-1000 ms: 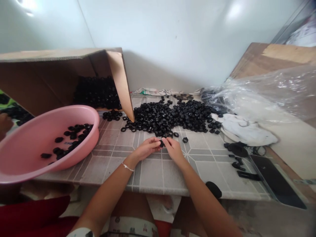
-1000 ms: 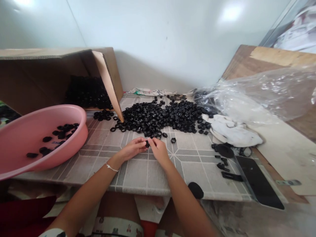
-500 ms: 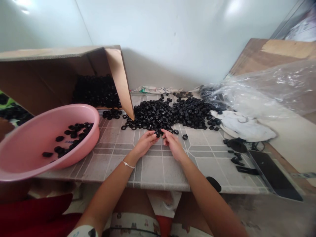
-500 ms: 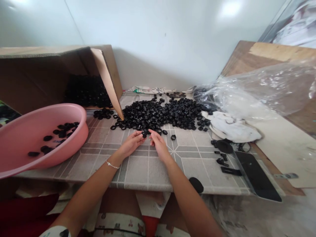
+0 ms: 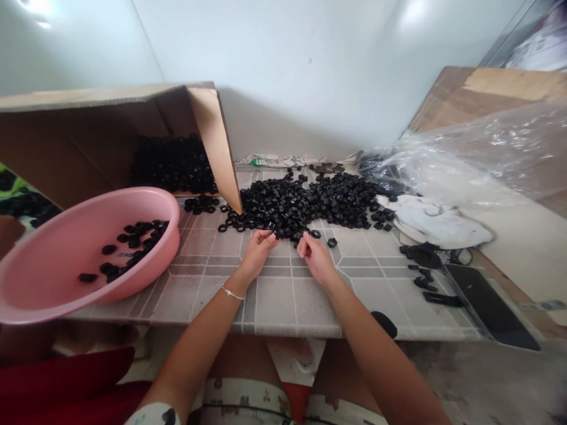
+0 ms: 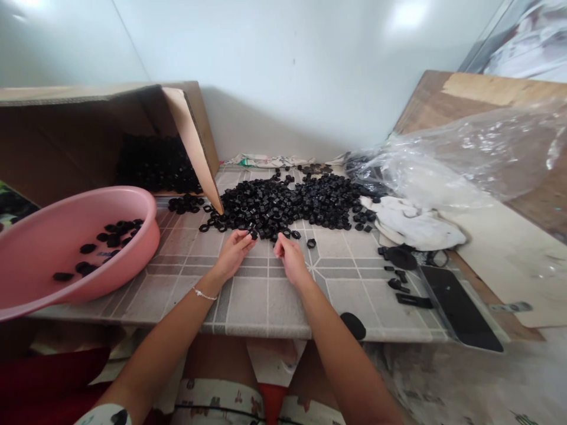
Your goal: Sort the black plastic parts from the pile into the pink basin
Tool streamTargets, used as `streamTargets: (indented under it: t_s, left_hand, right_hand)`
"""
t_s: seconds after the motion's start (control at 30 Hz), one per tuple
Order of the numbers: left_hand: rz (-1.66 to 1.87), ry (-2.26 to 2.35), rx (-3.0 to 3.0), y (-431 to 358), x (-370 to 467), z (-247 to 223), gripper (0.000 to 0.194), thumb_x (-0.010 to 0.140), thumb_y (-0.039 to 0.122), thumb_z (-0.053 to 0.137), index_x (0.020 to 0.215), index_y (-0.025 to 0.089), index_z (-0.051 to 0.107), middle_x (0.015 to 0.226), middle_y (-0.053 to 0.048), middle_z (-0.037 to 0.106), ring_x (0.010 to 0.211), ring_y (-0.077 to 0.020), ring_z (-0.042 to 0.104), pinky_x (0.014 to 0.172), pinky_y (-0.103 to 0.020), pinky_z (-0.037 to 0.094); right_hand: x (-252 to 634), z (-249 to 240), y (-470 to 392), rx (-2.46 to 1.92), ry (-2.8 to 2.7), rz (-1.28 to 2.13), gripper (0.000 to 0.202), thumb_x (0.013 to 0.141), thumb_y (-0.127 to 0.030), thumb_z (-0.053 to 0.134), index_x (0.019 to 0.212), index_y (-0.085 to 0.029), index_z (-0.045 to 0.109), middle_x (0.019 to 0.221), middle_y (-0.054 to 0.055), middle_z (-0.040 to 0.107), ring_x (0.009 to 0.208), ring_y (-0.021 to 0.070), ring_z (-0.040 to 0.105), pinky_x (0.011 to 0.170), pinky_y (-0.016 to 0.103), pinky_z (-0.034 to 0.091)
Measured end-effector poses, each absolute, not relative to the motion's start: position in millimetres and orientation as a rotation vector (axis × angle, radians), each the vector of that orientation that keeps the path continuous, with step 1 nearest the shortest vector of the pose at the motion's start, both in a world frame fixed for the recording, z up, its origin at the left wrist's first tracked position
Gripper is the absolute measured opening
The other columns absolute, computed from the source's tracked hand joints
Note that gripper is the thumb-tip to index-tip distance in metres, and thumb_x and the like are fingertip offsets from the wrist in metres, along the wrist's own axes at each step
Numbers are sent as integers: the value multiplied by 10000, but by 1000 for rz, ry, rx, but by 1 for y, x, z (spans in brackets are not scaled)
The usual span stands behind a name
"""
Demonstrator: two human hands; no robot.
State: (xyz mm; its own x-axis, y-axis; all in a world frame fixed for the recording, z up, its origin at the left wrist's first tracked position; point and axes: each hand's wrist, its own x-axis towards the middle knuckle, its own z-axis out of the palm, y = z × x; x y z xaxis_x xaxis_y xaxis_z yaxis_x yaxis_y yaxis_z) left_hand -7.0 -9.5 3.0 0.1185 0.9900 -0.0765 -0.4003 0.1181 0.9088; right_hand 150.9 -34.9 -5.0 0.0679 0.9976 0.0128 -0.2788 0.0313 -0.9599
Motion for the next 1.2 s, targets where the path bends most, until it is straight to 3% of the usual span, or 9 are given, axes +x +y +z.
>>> streamTargets:
  t_s: [0.13,0.2,0.37,0.5,0.77,0.93,1.03,1.1,1.2]
  left_hand:
    - [1115,858,917,-15,-5,10,398,598,379,808,808,167,544,757,33,607,735,-95,602,776,-259,477]
    - [1045,857,975,-19,-3,14,378,625,407,784,798,162,553,715,34,597,690,-92,591,725,-243,469]
    - [937,883,1124,-24,0,14,371,703,489,694,715,156,533,601,36,544,580,-90,542,610,-226,429]
    - [898,914,1257,-22,-1,7,367,738,505,654,746,155,545,604,27,553,578,-101,539,607,-239,433]
    - [1123,944,2052,-27,-3,3,250,821,381,626,965,178,611,873,-52,622,839,-173,581,806,-331,473]
    - [1113,1002,1949,-31,-3,6,378,911,439,467,1180,181,532,999,-81,626,897,-175,590,839,-337,468]
    - [961,1065,1773,-31,-2,6,481,947,502,302,913,138,615,788,-57,630,746,-163,584,741,-308,462]
    - [887,1070,1736,-30,-1,7,527,928,539,315,717,141,588,687,-40,604,691,-159,558,698,-294,440]
    - [873,1034,1723,-28,-1,9,490,900,545,377,667,150,551,648,-13,564,670,-144,523,677,-273,411]
  right_hand:
    - [150,-7,-33,-1049,-1046,1166,436,766,-640,532,802,-210,596,614,-25,491,519,109,435,505,254,354]
    - [148,-9,-35,-1057,-1168,1127,424,803,-630,492,899,-223,561,648,-36,494,538,115,449,527,258,367]
    - [144,-14,-41,-1134,-1484,999,333,896,-542,387,811,-230,467,637,-42,459,591,133,453,595,267,360]
    - [144,-13,-46,-1201,-1596,863,311,922,-473,349,752,-227,432,650,-32,469,640,146,469,635,270,343]
    - [145,-10,-40,-1196,-1486,983,417,923,-491,295,752,-196,536,728,13,584,738,171,540,717,292,419]
    - [147,-7,-44,-1269,-1468,789,367,932,-461,297,777,-206,510,709,8,548,695,171,525,683,289,414]
    - [148,-6,-48,-1268,-1613,619,271,932,-413,333,874,-213,506,766,17,562,717,176,537,711,294,407]
    - [148,-5,-51,-1257,-1703,557,247,933,-395,335,907,-214,502,790,30,573,740,184,547,722,298,406]
    - [147,-5,-52,-1256,-1741,539,247,942,-380,310,905,-215,490,785,36,575,739,189,550,711,300,403]
